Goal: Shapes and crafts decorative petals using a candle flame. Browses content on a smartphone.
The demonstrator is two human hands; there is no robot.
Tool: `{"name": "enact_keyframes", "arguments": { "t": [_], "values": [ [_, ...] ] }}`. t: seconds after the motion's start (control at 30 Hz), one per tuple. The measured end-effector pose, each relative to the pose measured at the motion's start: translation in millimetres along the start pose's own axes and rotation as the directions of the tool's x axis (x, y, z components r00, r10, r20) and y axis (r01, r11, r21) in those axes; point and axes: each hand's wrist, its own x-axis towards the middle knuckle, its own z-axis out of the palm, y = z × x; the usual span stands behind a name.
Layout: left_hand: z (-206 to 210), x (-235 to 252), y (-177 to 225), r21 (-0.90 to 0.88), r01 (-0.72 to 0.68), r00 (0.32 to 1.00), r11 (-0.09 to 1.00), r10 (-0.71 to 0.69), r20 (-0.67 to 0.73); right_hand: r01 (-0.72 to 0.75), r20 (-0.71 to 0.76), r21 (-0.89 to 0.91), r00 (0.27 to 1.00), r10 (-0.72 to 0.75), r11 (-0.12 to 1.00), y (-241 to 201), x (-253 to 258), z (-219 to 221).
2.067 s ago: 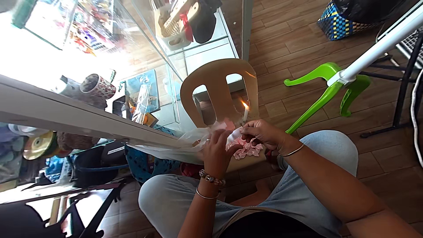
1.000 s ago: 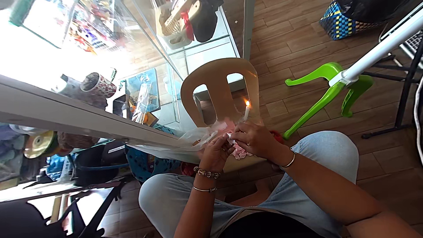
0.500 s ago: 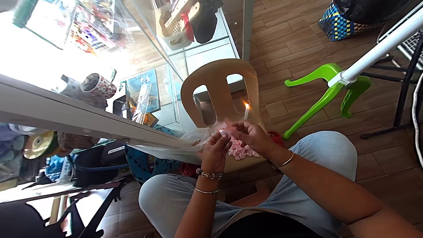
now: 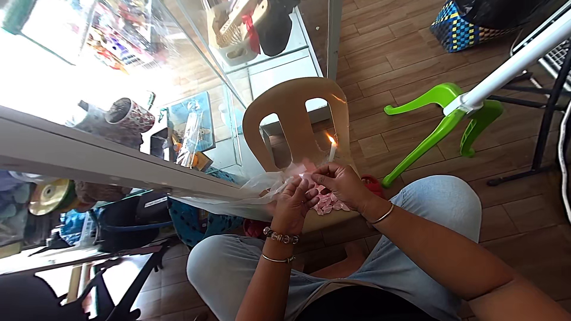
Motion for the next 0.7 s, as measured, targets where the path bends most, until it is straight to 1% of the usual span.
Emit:
{"name": "enact_keyframes", "arguments": {
  "t": [0.03, 0.07, 0.1, 0.13, 0.17, 0.2, 0.23, 0.33, 0.5, 0.57, 0.7],
  "values": [
    [0, -1, 3, 0.018, 0.053, 0.998, 0.998, -0.054, 0.023, 0.173, -0.010, -0.189, 0.984, -0.178, 0.967, 2, 0, -3],
    [1, -2, 5, 0.019, 0.092, 0.995, 0.996, -0.092, 0.041, 0.350, 0.015, -0.368, 0.929, -0.371, 0.862, 6, 0, -5],
    [1, -3, 7, 0.015, 0.114, 0.992, 0.993, -0.114, 0.056, 0.492, 0.072, -0.500, 0.844, -0.532, 0.713, 9, 2, -8],
    [0, -3, 8, 0.006, 0.123, 0.990, 0.992, -0.123, 0.071, 0.588, 0.147, -0.578, 0.757, -0.636, 0.566, 10, 3, -10],
    [-2, -3, 8, -0.009, 0.122, 0.989, 0.992, -0.121, 0.089, 0.652, 0.216, -0.611, 0.682, -0.699, 0.448, 11, 4, -12],
    [-4, -3, 8, -0.027, 0.116, 0.988, 0.993, -0.112, 0.106, 0.696, 0.270, -0.618, 0.625, -0.733, 0.366, 12, 5, -15],
    [-6, -3, 7, -0.049, 0.105, 0.989, 0.993, -0.099, 0.114, 0.726, 0.307, -0.613, 0.584, -0.752, 0.313, 13, 6, -17],
    [-8, -3, 8, -0.115, 0.055, 0.995, 0.992, -0.044, 0.093, 0.780, 0.378, -0.586, 0.505, -0.776, 0.222, 13, 6, -23],
    [-4, -6, 9, -0.101, -0.031, 0.997, 0.994, 0.038, 0.065, 0.801, 0.395, -0.579, 0.436, -0.809, 0.149, 18, 5, -26],
    [-3, -6, 5, -0.083, -0.086, 0.995, 0.993, 0.091, 0.048, 0.802, 0.396, -0.582, 0.424, -0.814, 0.134, 19, 5, -27],
    [-2, -3, -3, -0.029, -0.228, 0.974, 0.973, 0.228, 0.009, 0.798, 0.399, -0.587, 0.429, -0.811, 0.133, 19, 6, -26]
  ]
}}
